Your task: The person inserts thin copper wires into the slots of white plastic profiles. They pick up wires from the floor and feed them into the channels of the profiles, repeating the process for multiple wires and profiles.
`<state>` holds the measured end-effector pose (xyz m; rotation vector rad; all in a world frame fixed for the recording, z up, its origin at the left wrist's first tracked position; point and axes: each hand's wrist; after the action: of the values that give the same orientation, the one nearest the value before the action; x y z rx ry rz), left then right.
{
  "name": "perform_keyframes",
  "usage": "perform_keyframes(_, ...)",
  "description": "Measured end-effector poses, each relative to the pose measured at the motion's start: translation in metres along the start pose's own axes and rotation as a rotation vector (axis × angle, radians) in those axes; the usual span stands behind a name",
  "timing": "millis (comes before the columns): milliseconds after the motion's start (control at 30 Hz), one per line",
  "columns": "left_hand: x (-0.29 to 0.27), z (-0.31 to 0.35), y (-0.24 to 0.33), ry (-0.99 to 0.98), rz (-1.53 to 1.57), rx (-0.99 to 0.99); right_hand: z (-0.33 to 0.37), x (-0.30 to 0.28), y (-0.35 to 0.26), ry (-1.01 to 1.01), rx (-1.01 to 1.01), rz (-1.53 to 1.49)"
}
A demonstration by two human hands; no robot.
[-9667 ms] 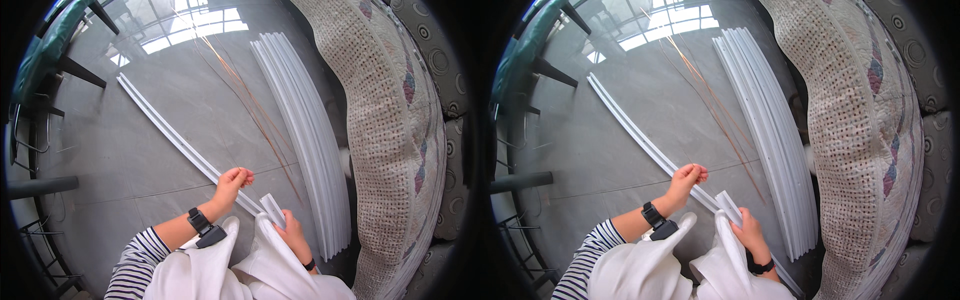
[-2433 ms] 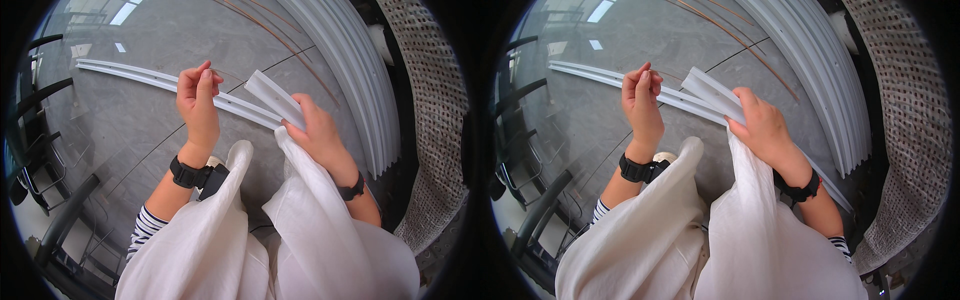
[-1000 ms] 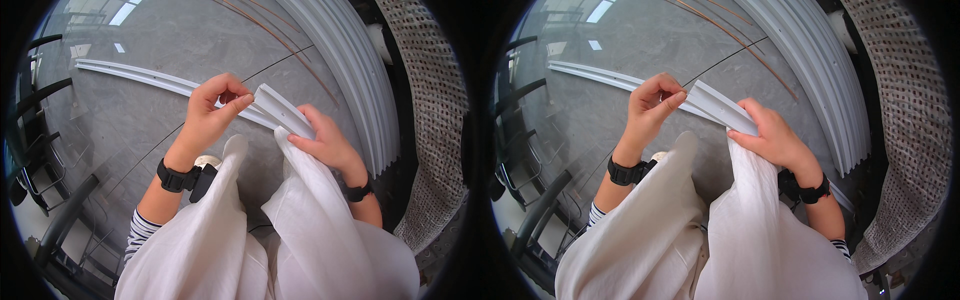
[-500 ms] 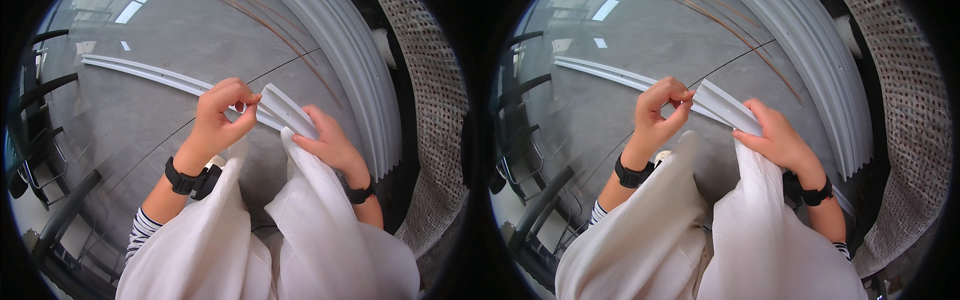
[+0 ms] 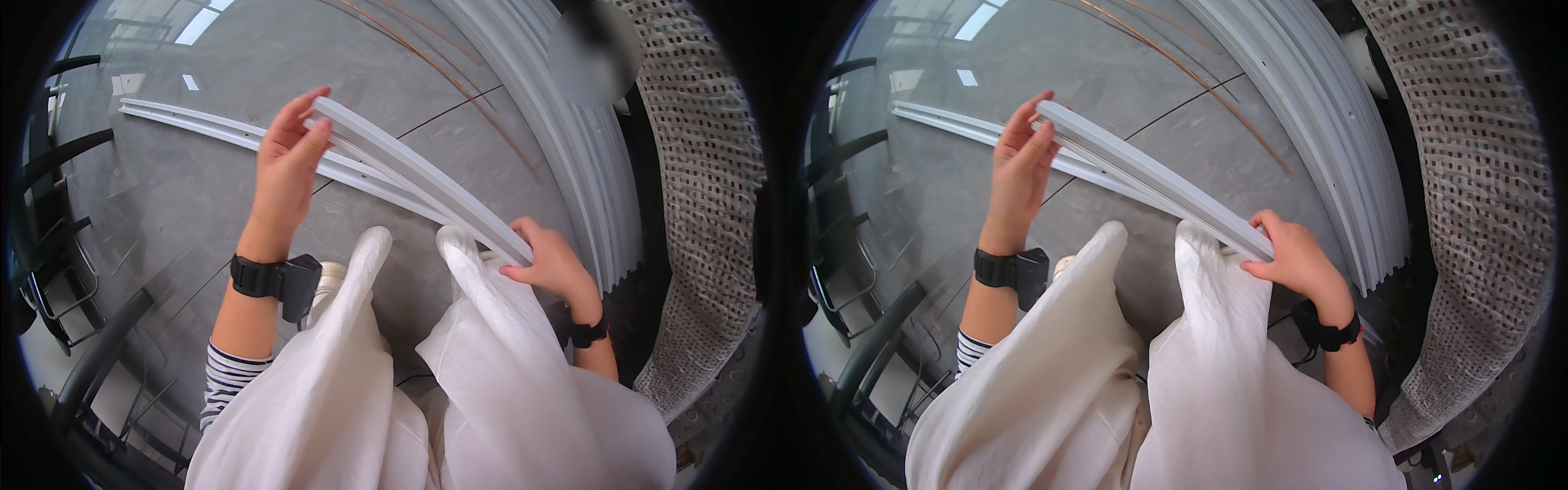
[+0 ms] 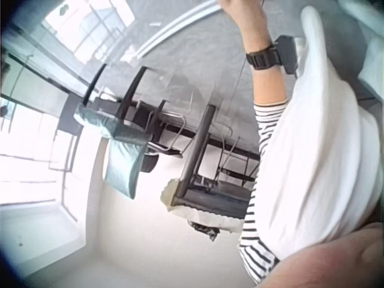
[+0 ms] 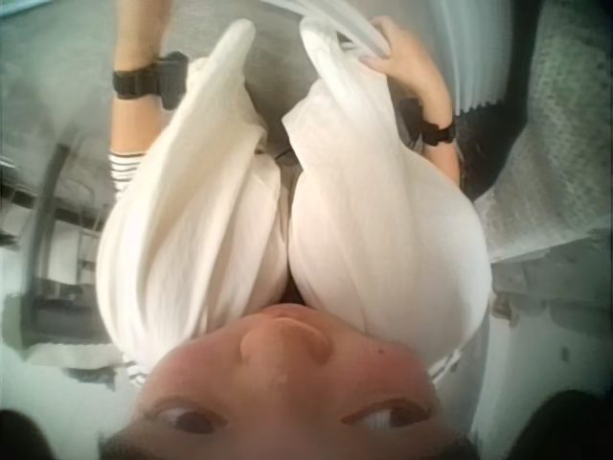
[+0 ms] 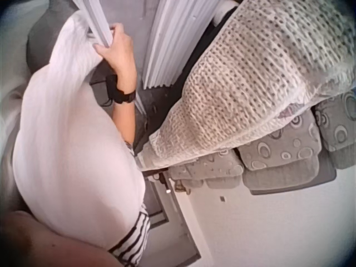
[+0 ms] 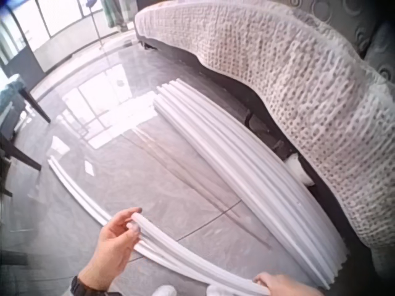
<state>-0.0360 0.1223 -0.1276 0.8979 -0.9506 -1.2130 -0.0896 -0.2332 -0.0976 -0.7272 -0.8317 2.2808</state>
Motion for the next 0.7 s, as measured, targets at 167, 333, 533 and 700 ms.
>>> perform_keyframes(167, -0.105, -0.051, 0.033, 0.460, 0.132, 0.202, 0.049, 0.001, 0.074, 0.304, 0.010, -0.014)
perform_keyframes(333, -0.122, -0.071, 0.054, 0.512, 0.288, 0.314, 0.073, 0.015, 0.084, 0.553, -0.196, 0.046)
perform_keyframes(533, -0.041, -0.044, 0.043, 0.230, 0.002, 0.169, 0.046, -0.001, 0.051, 0.723, -0.387, 0.184)
perform_keyframes(700, -0.020, -0.026, 0.023, 0.170, -0.076, -0.082, 0.011, -0.027, 0.045, 0.916, -0.391, 0.327)
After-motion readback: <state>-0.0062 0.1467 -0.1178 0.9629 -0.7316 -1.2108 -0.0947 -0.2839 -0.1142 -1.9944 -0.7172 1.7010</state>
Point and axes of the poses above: each hand's wrist, its own z-axis away from the middle knuckle, its own x-axis out of the palm, y = z × x, and after that the axes turned 13 degrees about -z, right-handed
